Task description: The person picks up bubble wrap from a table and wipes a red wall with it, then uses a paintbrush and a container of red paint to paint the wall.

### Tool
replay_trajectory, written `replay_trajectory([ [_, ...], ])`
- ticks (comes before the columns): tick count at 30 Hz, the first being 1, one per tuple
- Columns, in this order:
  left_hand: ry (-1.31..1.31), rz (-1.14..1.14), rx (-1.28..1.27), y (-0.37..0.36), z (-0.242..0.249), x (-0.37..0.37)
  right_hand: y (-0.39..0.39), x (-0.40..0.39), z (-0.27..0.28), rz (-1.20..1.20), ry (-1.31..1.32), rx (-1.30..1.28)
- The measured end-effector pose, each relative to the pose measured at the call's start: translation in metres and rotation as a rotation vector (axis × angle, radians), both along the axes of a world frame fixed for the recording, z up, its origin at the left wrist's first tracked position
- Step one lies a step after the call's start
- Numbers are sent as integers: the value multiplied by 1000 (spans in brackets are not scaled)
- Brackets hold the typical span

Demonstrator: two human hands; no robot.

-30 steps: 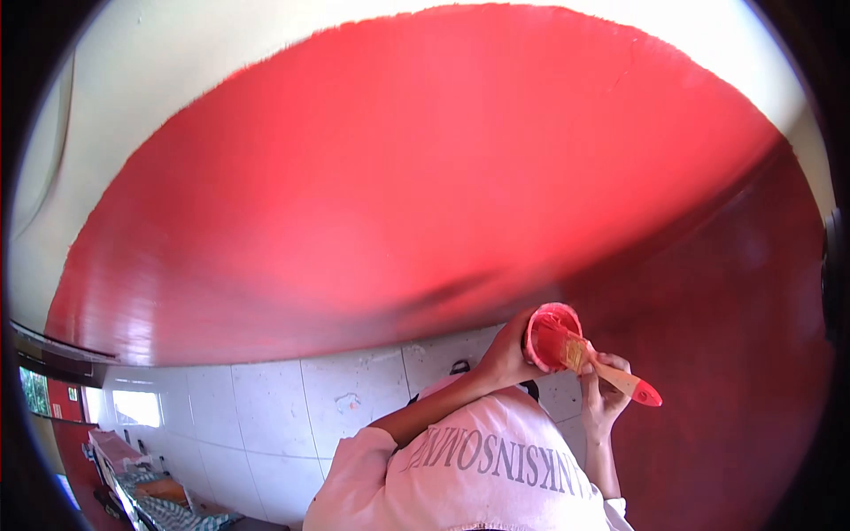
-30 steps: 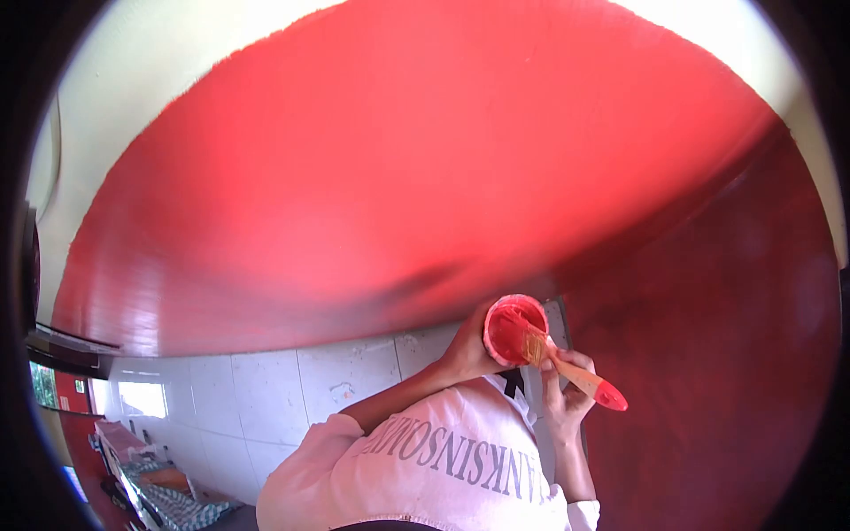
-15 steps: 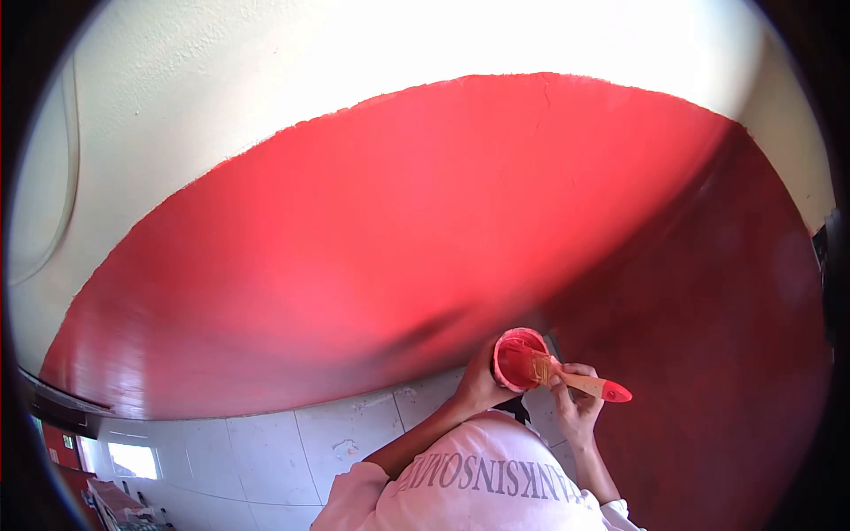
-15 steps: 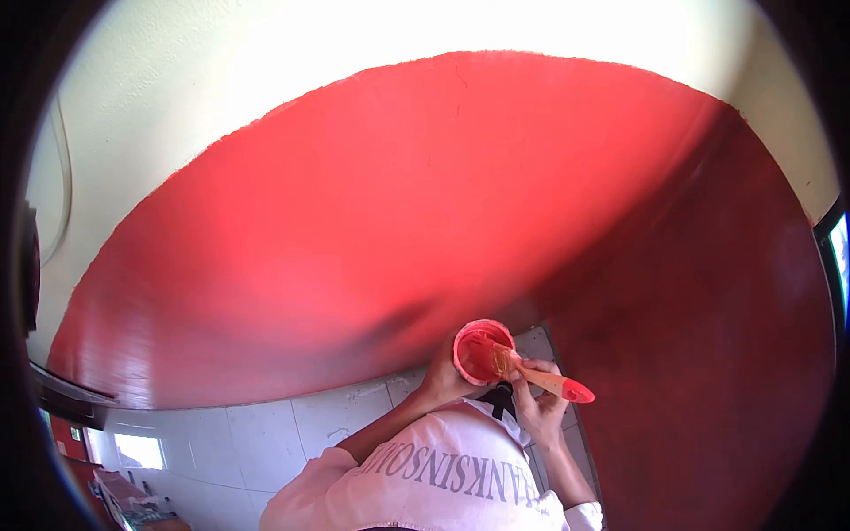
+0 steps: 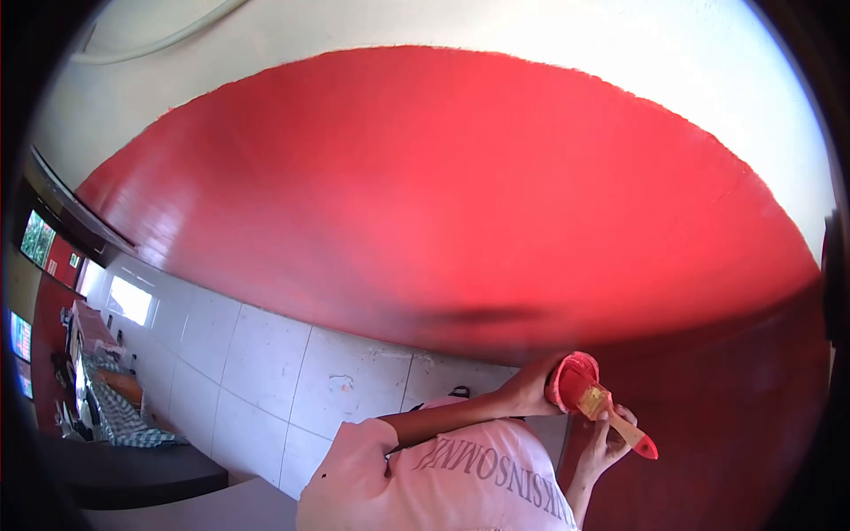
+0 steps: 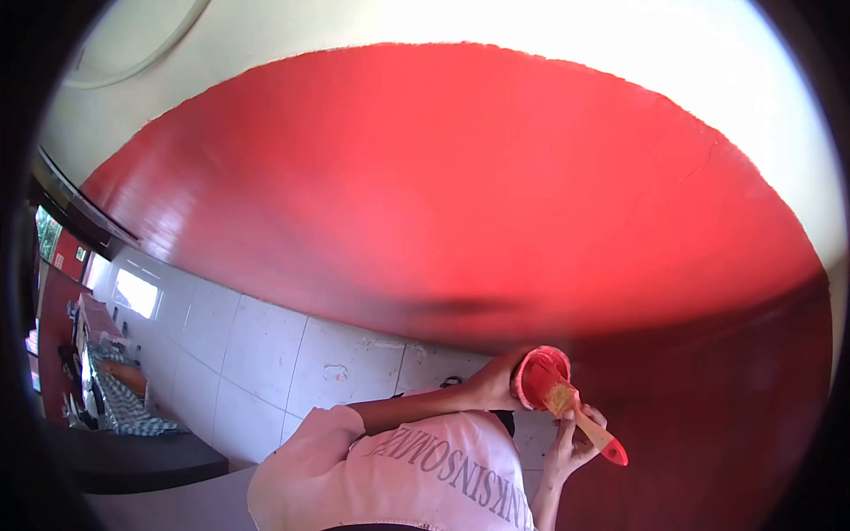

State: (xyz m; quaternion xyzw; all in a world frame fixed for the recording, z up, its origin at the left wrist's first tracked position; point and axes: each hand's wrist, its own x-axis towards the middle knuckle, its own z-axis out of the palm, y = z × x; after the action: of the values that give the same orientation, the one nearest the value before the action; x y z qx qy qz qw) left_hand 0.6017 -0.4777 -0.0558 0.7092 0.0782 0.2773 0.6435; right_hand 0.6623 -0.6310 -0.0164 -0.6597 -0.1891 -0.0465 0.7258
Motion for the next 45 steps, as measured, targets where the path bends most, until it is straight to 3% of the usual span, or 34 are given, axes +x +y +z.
replay_trajectory([
  [4, 12, -64, -144, -1, -10, 10, 4, 4, 5, -86, -19, 120],
  [5, 27, -51, -155, 1, -9, 8, -1, 4, 2, -28, -22, 39],
  [7, 15, -46, -53, 4, -1, 5, -7, 6, -2, 117, -30, -129],
  [8, 8, -31, -3, 4, 4, 5, -6, 3, 6, -9, -35, -67],
  [9, 1, -94, -195, 1, 9, 4, -8, 5, 6, -18, -13, 124],
  [10, -7, -155, -396, -2, 14, 3, -6, 3, 7, -33, -26, 118],
  [12, -73, -24, -85, -3, -1, 8, -2, 2, 3, -7, -29, 51],
  [14, -11, -21, -37, -1, 5, 5, -1, 7, -5, 82, -16, -80],
  [17, -57, -5, -73, -3, 3, 6, -1, 17, -4, 40, 29, 181],
  [19, -99, 3, -123, -7, 1, 11, -4, 20, -4, 162, 19, -33],
  [24, -114, 62, -75, -16, -10, 24, -4, 29, 3, -27, -47, 91],
  [27, -64, 70, -13, -21, 5, 25, -10, 42, -9, 118, 12, -53],
  [28, -32, 89, 20, -24, 9, 26, -13, 47, -13, 104, -1, 56],
  [32, -55, 199, -12, -47, -3, 39, -24, 60, -6, 256, 46, -69],
  [36, 3, 333, 31, -70, -4, 33, -39, 81, -25, 278, 118, 65],
  [39, 53, 447, 62, -92, -8, 14, -42, 75, -28, 447, 97, 61],
  [45, 120, 636, -67, -133, -12, -35, -35, 59, -39, 812, 391, 129],
])
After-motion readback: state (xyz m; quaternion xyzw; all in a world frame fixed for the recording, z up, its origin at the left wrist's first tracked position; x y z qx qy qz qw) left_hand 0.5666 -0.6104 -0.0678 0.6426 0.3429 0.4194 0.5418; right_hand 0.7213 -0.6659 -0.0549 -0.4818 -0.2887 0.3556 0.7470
